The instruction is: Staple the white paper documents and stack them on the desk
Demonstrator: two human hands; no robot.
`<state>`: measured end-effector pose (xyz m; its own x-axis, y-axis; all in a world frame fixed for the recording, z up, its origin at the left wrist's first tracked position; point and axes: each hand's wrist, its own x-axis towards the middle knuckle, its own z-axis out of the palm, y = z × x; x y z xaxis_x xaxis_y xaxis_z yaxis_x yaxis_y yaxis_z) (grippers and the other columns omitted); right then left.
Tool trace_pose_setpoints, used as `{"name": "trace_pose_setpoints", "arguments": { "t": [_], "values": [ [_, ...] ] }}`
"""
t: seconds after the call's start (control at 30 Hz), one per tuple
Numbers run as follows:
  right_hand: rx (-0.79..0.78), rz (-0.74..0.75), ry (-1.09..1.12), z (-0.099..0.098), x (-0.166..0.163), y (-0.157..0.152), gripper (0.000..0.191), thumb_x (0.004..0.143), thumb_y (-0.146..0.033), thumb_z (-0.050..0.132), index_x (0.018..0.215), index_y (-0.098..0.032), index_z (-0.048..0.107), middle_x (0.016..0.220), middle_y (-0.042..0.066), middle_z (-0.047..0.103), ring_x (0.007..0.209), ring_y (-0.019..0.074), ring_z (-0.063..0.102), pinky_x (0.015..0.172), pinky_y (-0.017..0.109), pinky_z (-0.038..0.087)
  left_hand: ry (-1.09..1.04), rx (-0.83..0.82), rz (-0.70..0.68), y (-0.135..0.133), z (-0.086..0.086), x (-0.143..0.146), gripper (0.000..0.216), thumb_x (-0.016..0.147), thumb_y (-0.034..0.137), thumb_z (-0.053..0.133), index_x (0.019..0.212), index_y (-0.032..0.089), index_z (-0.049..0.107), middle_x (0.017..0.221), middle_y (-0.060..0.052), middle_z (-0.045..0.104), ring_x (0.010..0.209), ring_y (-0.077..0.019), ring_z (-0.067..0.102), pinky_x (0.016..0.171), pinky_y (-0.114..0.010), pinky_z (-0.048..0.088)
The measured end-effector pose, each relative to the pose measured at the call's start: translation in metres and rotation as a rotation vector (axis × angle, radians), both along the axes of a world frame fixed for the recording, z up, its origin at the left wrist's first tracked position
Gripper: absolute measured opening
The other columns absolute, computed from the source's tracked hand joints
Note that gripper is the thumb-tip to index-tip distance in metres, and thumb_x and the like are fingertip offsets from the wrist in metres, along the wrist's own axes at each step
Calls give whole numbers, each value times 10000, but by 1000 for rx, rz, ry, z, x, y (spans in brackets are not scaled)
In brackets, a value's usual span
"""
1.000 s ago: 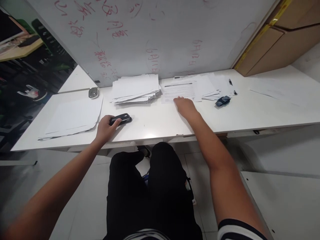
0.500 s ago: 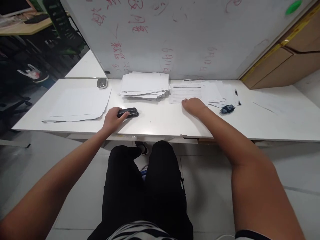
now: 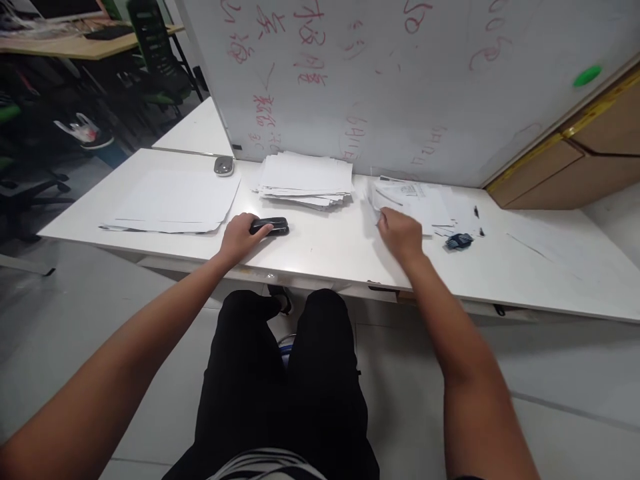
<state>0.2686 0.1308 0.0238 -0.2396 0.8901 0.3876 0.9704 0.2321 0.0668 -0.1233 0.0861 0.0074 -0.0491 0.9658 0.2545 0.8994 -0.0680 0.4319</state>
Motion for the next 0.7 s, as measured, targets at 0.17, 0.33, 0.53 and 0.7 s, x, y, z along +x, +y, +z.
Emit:
{"name": "trace_pose_setpoints", "arguments": {
  "t": [0.17, 0.33, 0.53, 0.7],
  "values": [
    [-108, 321, 125, -17, -65, -96, 422, 977, -297, 349, 1173, -177, 703, 997, 145, 752, 929, 271, 689, 841, 403, 508, 4, 150, -29, -4, 9, 3, 447, 882, 497, 542, 1206, 190, 549, 1353, -167, 536, 1293, -343, 427, 1054, -474, 311],
    [-95, 492, 302, -46, -111, -147, 378, 978, -218, 373, 1175, -217, 696, 1193, 100, 715, 1092, 256, 669, 886, 418, 520, -154, 220, -24, -72, 18, 39, 413, 948, 460, 406, 1260, 211, 511, 1477, -160, 427, 1433, -290, 307, 1138, -470, 271],
    [-11, 577, 342, -74, -110, -156, 357, 955, -138, 444, 1192, -272, 675, 1265, 51, 686, 1188, 238, 626, 995, 455, 478, -1206, -217, 309, -166, -30, 82, 539, 872, 713, 422, 1209, 300, 499, 1317, -116, 576, 1213, -260, 581, 922, -378, 493],
    [2, 642, 292, -75, -100, -162, 374, 947, -143, 470, 1271, -249, 623, 1351, 71, 630, 1303, 249, 541, 1114, 516, 375, -1543, -494, 211, -146, -48, 86, 569, 694, 649, 731, 1054, 231, 589, 1076, -79, 676, 938, -174, 674, 745, -264, 500]
  ]
}}
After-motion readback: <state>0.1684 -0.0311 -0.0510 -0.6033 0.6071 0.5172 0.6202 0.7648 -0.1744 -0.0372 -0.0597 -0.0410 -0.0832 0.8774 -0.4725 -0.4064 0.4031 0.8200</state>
